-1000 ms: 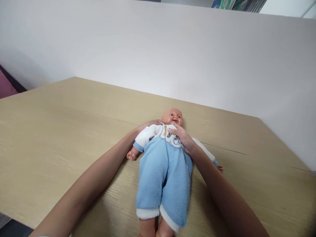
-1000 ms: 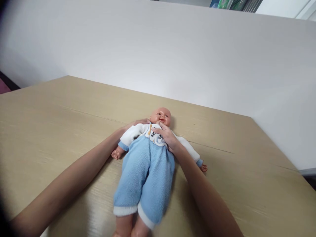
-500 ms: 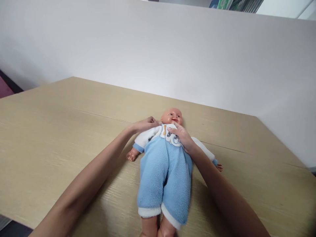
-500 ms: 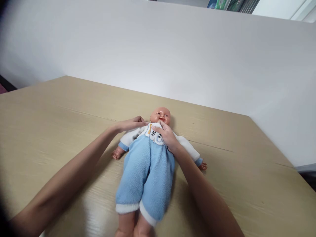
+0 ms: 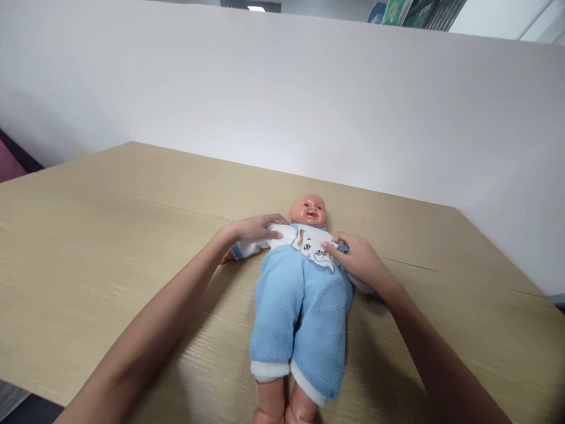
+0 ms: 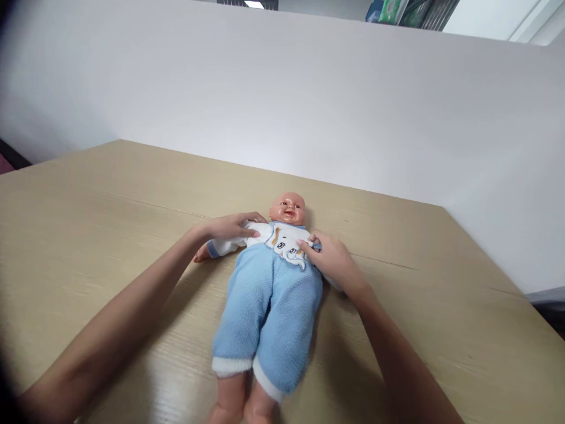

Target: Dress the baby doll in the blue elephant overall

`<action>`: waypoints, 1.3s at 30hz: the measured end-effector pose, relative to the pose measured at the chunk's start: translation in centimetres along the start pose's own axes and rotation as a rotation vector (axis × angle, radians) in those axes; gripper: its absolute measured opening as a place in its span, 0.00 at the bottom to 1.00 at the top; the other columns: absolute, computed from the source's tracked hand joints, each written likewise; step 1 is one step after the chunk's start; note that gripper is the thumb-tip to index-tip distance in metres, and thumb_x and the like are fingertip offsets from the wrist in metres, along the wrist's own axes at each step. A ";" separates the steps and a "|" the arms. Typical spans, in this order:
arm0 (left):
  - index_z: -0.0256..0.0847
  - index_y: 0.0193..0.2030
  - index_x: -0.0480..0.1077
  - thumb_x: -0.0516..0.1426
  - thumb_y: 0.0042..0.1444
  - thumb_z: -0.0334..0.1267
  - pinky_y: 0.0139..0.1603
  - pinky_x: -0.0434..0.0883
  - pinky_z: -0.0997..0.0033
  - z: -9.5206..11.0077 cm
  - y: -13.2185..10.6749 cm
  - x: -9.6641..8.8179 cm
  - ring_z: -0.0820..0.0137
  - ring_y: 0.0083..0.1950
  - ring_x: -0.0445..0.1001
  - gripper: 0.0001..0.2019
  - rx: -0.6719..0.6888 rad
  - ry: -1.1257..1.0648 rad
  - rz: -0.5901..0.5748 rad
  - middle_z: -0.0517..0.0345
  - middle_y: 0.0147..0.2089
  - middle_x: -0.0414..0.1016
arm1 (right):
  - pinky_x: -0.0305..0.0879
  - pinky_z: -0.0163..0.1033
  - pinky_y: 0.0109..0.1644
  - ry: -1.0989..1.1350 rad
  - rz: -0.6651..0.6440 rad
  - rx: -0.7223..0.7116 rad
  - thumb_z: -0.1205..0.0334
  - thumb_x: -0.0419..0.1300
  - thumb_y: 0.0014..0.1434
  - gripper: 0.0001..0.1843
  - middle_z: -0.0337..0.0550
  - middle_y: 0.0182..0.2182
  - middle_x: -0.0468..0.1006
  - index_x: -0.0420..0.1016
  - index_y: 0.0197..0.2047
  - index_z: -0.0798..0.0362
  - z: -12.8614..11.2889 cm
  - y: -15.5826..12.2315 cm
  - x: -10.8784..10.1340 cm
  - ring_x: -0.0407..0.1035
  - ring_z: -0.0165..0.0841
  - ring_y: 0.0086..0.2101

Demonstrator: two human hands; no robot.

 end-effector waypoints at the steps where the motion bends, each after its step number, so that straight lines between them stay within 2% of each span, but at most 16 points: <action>1: 0.47 0.59 0.80 0.69 0.55 0.51 0.63 0.72 0.61 0.0 0.0 0.0 0.51 0.64 0.78 0.26 0.001 0.013 -0.009 0.51 0.63 0.83 | 0.66 0.49 0.46 -0.015 0.049 -0.029 0.39 0.61 0.69 0.20 0.48 0.38 0.84 0.75 0.37 0.46 0.5 -1.0 -0.5 0.75 0.48 0.40; 4: 0.46 0.61 0.78 0.67 0.57 0.51 0.65 0.72 0.58 0.2 -0.2 -0.5 0.50 0.64 0.78 0.26 -0.015 0.124 -0.021 0.49 0.64 0.82 | 0.68 0.56 0.56 -0.085 0.227 -0.115 0.40 0.62 0.68 0.19 0.54 0.46 0.83 0.76 0.47 0.47 2.6 -5.0 -2.2 0.76 0.53 0.46; 6: 0.45 0.60 0.77 0.64 0.60 0.49 0.65 0.71 0.54 0.8 -0.4 -0.8 0.50 0.64 0.77 0.23 -0.027 0.287 0.003 0.47 0.63 0.81 | 0.68 0.60 0.61 -0.119 0.247 -0.113 0.39 0.63 0.68 0.24 0.57 0.52 0.82 0.76 0.55 0.47 4.7 -8.0 -2.5 0.75 0.56 0.52; 8: 0.43 0.59 0.76 0.60 0.64 0.47 0.68 0.70 0.50 2.4 -0.7 -0.9 0.48 0.66 0.75 0.19 -0.010 0.484 0.080 0.45 0.62 0.80 | 0.69 0.61 0.62 -0.117 0.229 -0.092 0.39 0.64 0.67 0.29 0.58 0.56 0.81 0.74 0.63 0.49 6.6 -10.6 -2.4 0.75 0.58 0.55; 10: 0.43 0.58 0.75 0.56 0.68 0.45 0.71 0.68 0.47 5.1 -0.8 0.0 0.48 0.67 0.73 0.16 0.053 0.617 0.215 0.44 0.62 0.78 | 0.71 0.62 0.61 -0.085 0.218 -0.061 0.40 0.65 0.67 0.32 0.59 0.57 0.81 0.72 0.66 0.50 8.1 -12.4 -2.3 0.76 0.58 0.55; 13: 0.40 0.59 0.72 0.54 0.73 0.45 0.70 0.70 0.48 9.3 -0.6 3.6 0.50 0.65 0.72 0.15 0.180 0.648 0.380 0.42 0.62 0.77 | 0.73 0.62 0.59 0.022 0.230 -0.002 0.42 0.67 0.65 0.29 0.56 0.55 0.83 0.75 0.63 0.48 9.2 -13.6 -2.0 0.78 0.58 0.53; 15: 0.40 0.61 0.71 0.56 0.74 0.48 0.71 0.68 0.47 11.2 0.4 7.4 0.49 0.68 0.71 0.17 0.263 0.676 0.344 0.41 0.64 0.77 | 0.75 0.60 0.58 0.123 0.247 0.046 0.43 0.70 0.63 0.28 0.54 0.54 0.84 0.77 0.60 0.47 9.5 -13.7 -2.0 0.80 0.56 0.52; 17: 0.40 0.62 0.72 0.58 0.73 0.49 0.71 0.68 0.45 11.8 1.8 10.5 0.48 0.68 0.71 0.18 0.290 0.715 0.268 0.42 0.63 0.78 | 0.77 0.57 0.57 0.234 0.283 0.103 0.43 0.73 0.60 0.30 0.53 0.53 0.85 0.76 0.60 0.47 9.6 -13.6 -2.1 0.81 0.53 0.50; 20: 0.38 0.58 0.73 0.61 0.72 0.45 0.69 0.68 0.44 11.6 3.5 12.3 0.47 0.66 0.73 0.15 0.290 0.748 0.203 0.42 0.60 0.80 | 0.79 0.55 0.59 0.422 0.370 0.165 0.42 0.78 0.54 0.35 0.53 0.55 0.84 0.76 0.59 0.47 9.7 -13.6 -2.7 0.81 0.51 0.52; 23: 0.40 0.55 0.74 0.56 0.74 0.39 0.63 0.70 0.50 11.7 4.0 12.2 0.51 0.60 0.76 0.09 0.339 0.705 0.210 0.45 0.56 0.82 | 0.77 0.55 0.65 0.677 0.416 0.202 0.43 0.81 0.52 0.38 0.52 0.58 0.83 0.75 0.60 0.47 9.8 -12.9 -2.5 0.79 0.50 0.58; 25: 0.41 0.54 0.73 0.53 0.75 0.37 0.58 0.71 0.54 12.2 3.4 12.1 0.55 0.55 0.78 0.09 0.415 0.633 0.231 0.47 0.54 0.82 | 0.73 0.56 0.71 0.837 0.448 0.202 0.43 0.81 0.52 0.36 0.51 0.60 0.82 0.76 0.58 0.48 9.6 -11.7 -2.2 0.76 0.50 0.62; 29: 0.42 0.53 0.71 0.55 0.70 0.35 0.53 0.71 0.57 13.0 1.7 11.4 0.59 0.50 0.78 0.08 0.521 0.449 0.308 0.51 0.50 0.82 | 0.68 0.57 0.75 0.959 0.516 0.115 0.45 0.80 0.54 0.31 0.48 0.61 0.82 0.79 0.56 0.46 8.0 -8.0 -2.3 0.74 0.48 0.65; 31: 0.43 0.54 0.69 0.57 0.67 0.36 0.51 0.71 0.58 13.0 1.1 11.1 0.59 0.47 0.78 0.10 0.537 0.394 0.344 0.52 0.48 0.81 | 0.70 0.56 0.73 0.937 0.516 0.068 0.46 0.79 0.57 0.30 0.47 0.59 0.83 0.79 0.58 0.45 6.8 -6.1 -1.9 0.77 0.46 0.61; 34: 0.43 0.54 0.67 0.59 0.65 0.39 0.49 0.70 0.58 13.3 0.0 10.3 0.60 0.46 0.76 0.13 0.588 0.332 0.438 0.53 0.46 0.78 | 0.76 0.52 0.65 0.799 0.502 -0.061 0.47 0.78 0.58 0.26 0.47 0.52 0.80 0.82 0.56 0.45 4.7 -4.2 -1.1 0.78 0.45 0.54; 36: 0.43 0.54 0.66 0.59 0.64 0.38 0.49 0.70 0.59 13.6 -0.7 9.6 0.60 0.45 0.75 0.13 0.635 0.296 0.516 0.53 0.45 0.76 | 0.77 0.50 0.57 0.650 0.486 -0.171 0.48 0.77 0.59 0.24 0.46 0.48 0.77 0.84 0.56 0.45 3.1 -3.9 -0.6 0.76 0.43 0.49; 39: 0.44 0.51 0.67 0.59 0.61 0.35 0.48 0.69 0.60 14.2 -1.5 9.0 0.61 0.43 0.73 0.13 0.696 0.271 0.589 0.55 0.42 0.74 | 0.75 0.49 0.52 0.486 0.438 -0.299 0.49 0.67 0.70 0.18 0.46 0.48 0.74 0.83 0.60 0.44 1.1 -4.8 0.2 0.72 0.41 0.45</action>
Point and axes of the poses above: each hand's wrist, its own y-axis towards the middle knuckle, its own x-axis out of the palm, z = x × y, the point moved 10 cm from there along y, towards the middle knuckle
